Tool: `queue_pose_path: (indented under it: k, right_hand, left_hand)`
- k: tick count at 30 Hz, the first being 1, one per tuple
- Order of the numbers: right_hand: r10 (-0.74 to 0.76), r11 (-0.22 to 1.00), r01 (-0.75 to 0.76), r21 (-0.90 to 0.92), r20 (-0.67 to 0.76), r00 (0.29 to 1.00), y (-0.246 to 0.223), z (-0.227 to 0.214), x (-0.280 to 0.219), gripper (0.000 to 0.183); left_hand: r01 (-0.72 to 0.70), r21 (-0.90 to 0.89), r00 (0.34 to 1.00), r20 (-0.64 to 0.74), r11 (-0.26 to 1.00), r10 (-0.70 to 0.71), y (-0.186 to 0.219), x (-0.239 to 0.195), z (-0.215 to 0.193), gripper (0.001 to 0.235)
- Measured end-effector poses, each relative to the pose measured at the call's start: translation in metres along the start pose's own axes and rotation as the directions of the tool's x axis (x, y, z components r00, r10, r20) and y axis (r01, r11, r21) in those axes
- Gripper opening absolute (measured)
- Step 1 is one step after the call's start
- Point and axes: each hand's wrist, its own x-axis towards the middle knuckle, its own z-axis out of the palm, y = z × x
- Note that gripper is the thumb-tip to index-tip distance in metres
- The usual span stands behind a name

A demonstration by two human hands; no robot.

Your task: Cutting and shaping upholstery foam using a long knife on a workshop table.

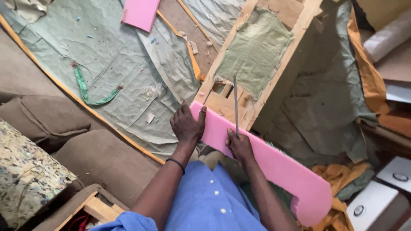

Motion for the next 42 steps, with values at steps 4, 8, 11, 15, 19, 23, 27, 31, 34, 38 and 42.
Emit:
queue_pose_path:
  k: [4, 8, 11, 15, 19, 23, 27, 31, 34, 38, 42]
  right_hand:
    - [0.049, 0.999, -0.049, -0.001, 0.011, 0.999, 0.004, -0.005, 0.002, 0.066]
    - [0.092, 0.971, -0.094, -0.219, -0.022, 0.996, -0.007, 0.000, 0.010, 0.070]
    - [0.092, 0.978, -0.099, -0.183, -0.047, 0.995, 0.005, 0.000, 0.021, 0.065]
    - [0.038, 0.995, -0.040, -0.094, -0.021, 0.999, 0.017, -0.005, 0.016, 0.066]
    - [0.012, 0.994, -0.010, -0.106, 0.023, 1.000, 0.024, -0.013, 0.014, 0.064]
    - [0.000, 0.998, 0.002, -0.062, 0.046, 0.999, -0.032, -0.005, -0.005, 0.071]
    - [-0.012, 1.000, 0.013, -0.001, 0.105, 0.994, -0.087, 0.040, -0.026, 0.071]
    - [-0.039, 0.998, 0.034, 0.047, 0.122, 0.992, -0.079, 0.094, 0.023, 0.071]
    - [-0.064, 0.962, 0.071, -0.263, 0.034, 0.997, -0.041, 0.110, 0.067, 0.074]
    - [-0.049, 0.777, -0.070, -0.625, -0.171, 0.984, -0.037, 0.113, 0.082, 0.085]
    - [0.012, 0.775, -0.179, -0.606, -0.268, 0.963, -0.055, 0.124, 0.068, 0.080]
  left_hand:
    - [-0.017, -0.046, 0.999, -0.036, 0.999, 0.015, -0.003, -0.001, 0.007, 0.096]
    - [-0.070, 0.011, 0.992, -0.101, 0.998, 0.071, -0.004, 0.012, 0.023, 0.085]
    - [-0.069, 0.039, 0.992, -0.101, 0.997, 0.072, -0.015, 0.017, 0.046, 0.084]
    - [-0.022, 0.037, 0.999, -0.023, 0.999, 0.023, -0.014, 0.009, 0.037, 0.076]
    - [0.029, -0.049, 1.000, -0.002, 0.998, -0.029, -0.007, 0.004, 0.030, 0.085]
    - [0.084, -0.165, 0.969, 0.245, 0.983, -0.042, -0.003, 0.032, 0.008, 0.083]
    - [0.186, -0.258, 0.822, 0.569, 0.948, -0.007, -0.024, 0.049, 0.011, 0.091]
    - [0.217, -0.365, 0.747, 0.659, 0.905, 0.087, -0.047, 0.062, 0.019, 0.086]
    - [0.313, -0.308, 0.621, 0.782, 0.899, 0.052, -0.091, 0.064, 0.050, 0.100]
    - [0.284, -0.325, 0.521, 0.842, 0.902, 0.139, -0.124, 0.077, 0.044, 0.096]
    - [0.189, -0.203, 0.466, 0.880, 0.961, 0.094, -0.127, 0.135, -0.024, 0.102]
